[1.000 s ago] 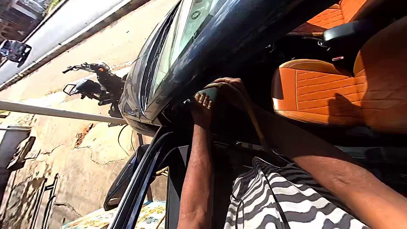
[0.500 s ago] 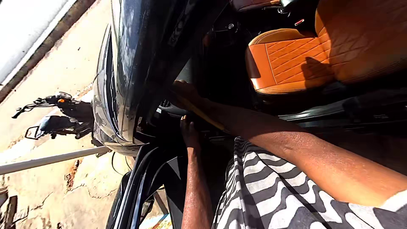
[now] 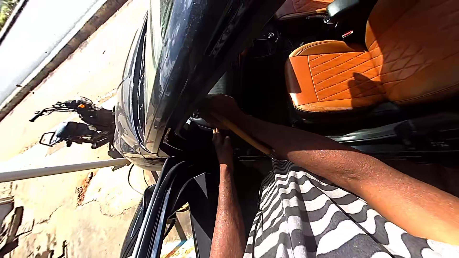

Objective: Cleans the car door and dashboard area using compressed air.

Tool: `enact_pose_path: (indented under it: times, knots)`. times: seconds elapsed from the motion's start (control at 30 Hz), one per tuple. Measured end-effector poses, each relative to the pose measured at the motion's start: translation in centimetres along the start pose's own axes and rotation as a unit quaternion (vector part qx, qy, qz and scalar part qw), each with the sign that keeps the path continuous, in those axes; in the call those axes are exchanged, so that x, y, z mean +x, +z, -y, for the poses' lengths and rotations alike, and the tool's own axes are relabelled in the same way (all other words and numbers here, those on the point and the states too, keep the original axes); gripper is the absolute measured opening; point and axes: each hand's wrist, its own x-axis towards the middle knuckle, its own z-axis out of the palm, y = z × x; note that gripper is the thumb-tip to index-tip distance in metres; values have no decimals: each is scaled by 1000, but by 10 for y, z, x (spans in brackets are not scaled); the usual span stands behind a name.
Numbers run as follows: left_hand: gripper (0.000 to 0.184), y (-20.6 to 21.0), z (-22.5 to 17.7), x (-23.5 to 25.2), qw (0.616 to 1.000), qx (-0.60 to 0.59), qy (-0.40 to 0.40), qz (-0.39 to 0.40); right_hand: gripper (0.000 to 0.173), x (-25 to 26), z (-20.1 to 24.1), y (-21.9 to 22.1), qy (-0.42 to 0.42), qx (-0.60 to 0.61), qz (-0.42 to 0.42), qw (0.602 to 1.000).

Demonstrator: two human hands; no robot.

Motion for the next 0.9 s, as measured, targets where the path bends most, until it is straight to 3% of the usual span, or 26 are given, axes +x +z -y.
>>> enact_pose_path:
  times: [0.23,0.37,0.43,0.5,0.57,0.6,0.67,0.77,0.83,0.9]
  knots:
    - [68,9,4,-7,999,47,4,-8,22,-27,-19,-13,-51,87,-75,992]
    - [60,3,-12,-6,994,103,23,-13,26,-60,-21,-29,-2,99,-111,989]
    - [66,7,-41,-12,982,151,95,-60,24,-80,-30,-24,3,71,-143,987]
    - [80,14,-74,-21,948,184,244,-87,22,-98,-26,-30,3,70,-145,987]
    - [69,18,-95,-19,893,226,383,-67,26,-117,-22,-37,-10,93,-133,987]
    - [65,19,-102,-15,880,233,411,-50,28,-124,-23,-37,-16,107,-131,985]
    - [59,28,-105,-6,898,194,395,-12,31,-131,-33,-36,-5,126,-154,980]
    - [37,49,-116,-5,942,137,298,-67,40,-141,-56,-39,96,182,-138,969]
    - [28,55,-114,17,926,174,308,-135,43,-153,-90,-52,182,216,-82,956]
    - [30,41,-101,45,919,182,319,-140,36,-173,-129,-62,240,213,-76,944]
